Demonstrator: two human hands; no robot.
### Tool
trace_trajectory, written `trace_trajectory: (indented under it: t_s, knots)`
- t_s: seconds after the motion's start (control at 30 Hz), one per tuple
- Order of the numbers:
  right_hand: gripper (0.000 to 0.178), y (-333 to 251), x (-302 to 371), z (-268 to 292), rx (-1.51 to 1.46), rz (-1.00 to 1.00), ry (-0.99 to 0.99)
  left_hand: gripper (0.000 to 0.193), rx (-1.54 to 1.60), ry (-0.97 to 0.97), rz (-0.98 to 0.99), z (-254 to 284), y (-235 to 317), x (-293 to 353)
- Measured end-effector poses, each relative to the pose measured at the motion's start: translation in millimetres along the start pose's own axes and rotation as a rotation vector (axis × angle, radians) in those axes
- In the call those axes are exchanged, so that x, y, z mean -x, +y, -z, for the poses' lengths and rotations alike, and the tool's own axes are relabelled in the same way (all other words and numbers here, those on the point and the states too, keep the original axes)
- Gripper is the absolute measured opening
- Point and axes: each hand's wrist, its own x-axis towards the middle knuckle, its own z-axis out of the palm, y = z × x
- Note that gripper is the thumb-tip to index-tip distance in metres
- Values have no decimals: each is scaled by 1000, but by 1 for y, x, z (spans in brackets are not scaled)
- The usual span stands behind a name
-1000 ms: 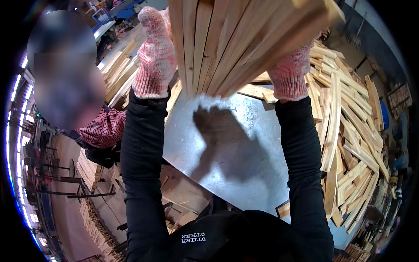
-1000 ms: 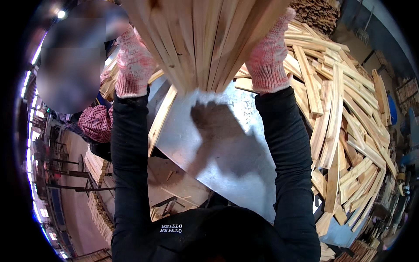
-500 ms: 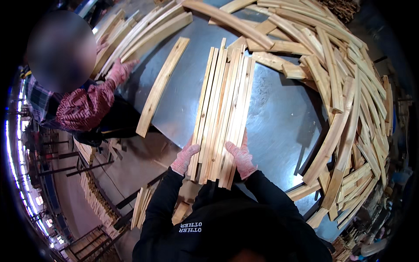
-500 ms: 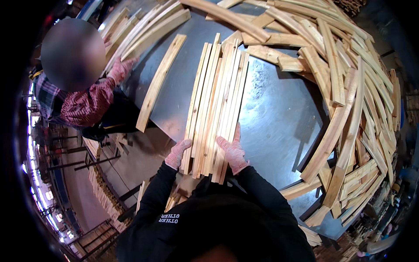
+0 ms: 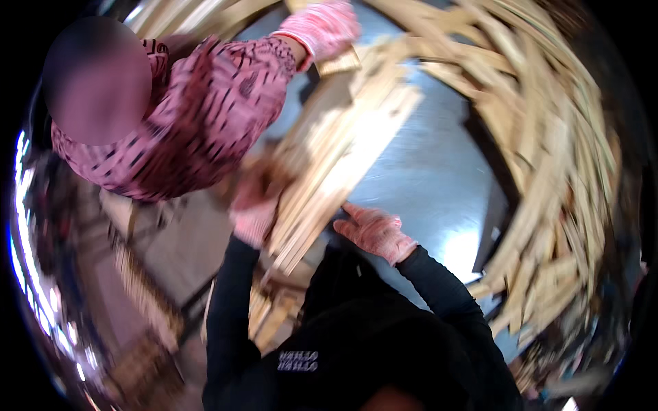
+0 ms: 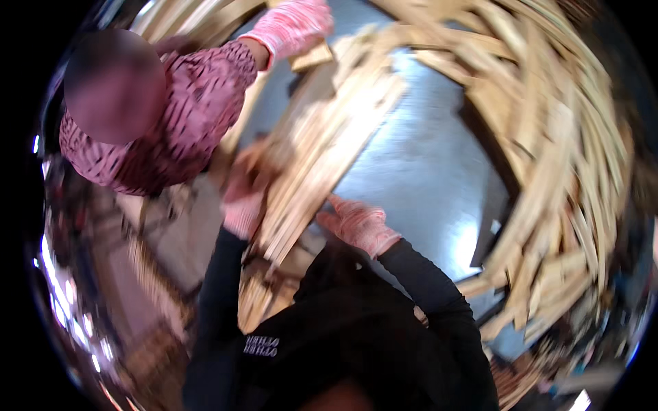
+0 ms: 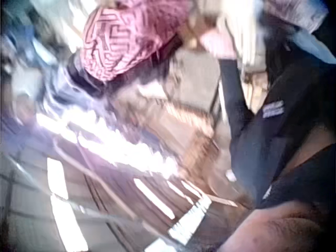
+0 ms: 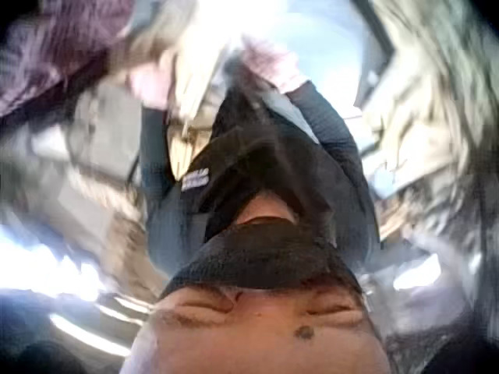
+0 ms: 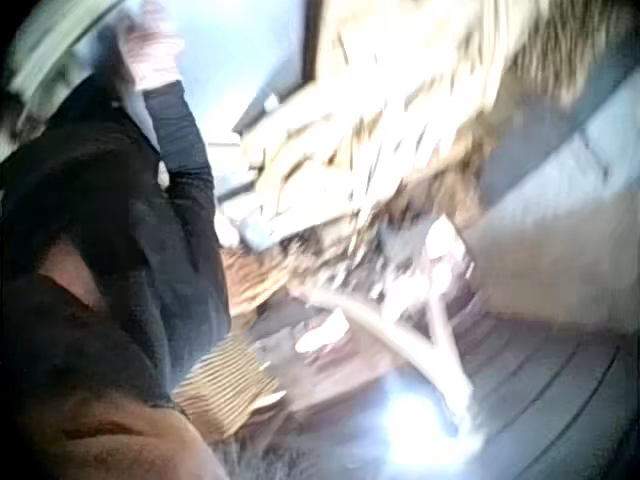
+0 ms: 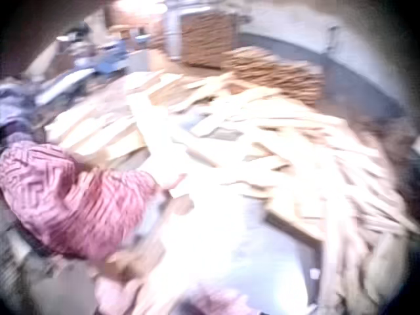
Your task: The person sorts and stacks light-colored wooden planks on a metal table. They pick up planks from a disorganized pile, align them, and place them into a neat stack.
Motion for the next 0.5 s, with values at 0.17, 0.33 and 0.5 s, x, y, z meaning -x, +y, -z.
trace_trajectory:
  t_s: [0.17, 0.33, 0.5]
  knots:
    - [97, 121, 133, 150, 565, -834, 1310, 44, 345, 283, -337, -3, 87, 64]
    - [120, 191, 203, 142, 267, -1103, 940, 66, 979, -619, -118, -47, 177, 85]
    - [98, 228, 239, 171, 148, -952, 628, 70, 1276, -989, 134, -166, 283, 75]
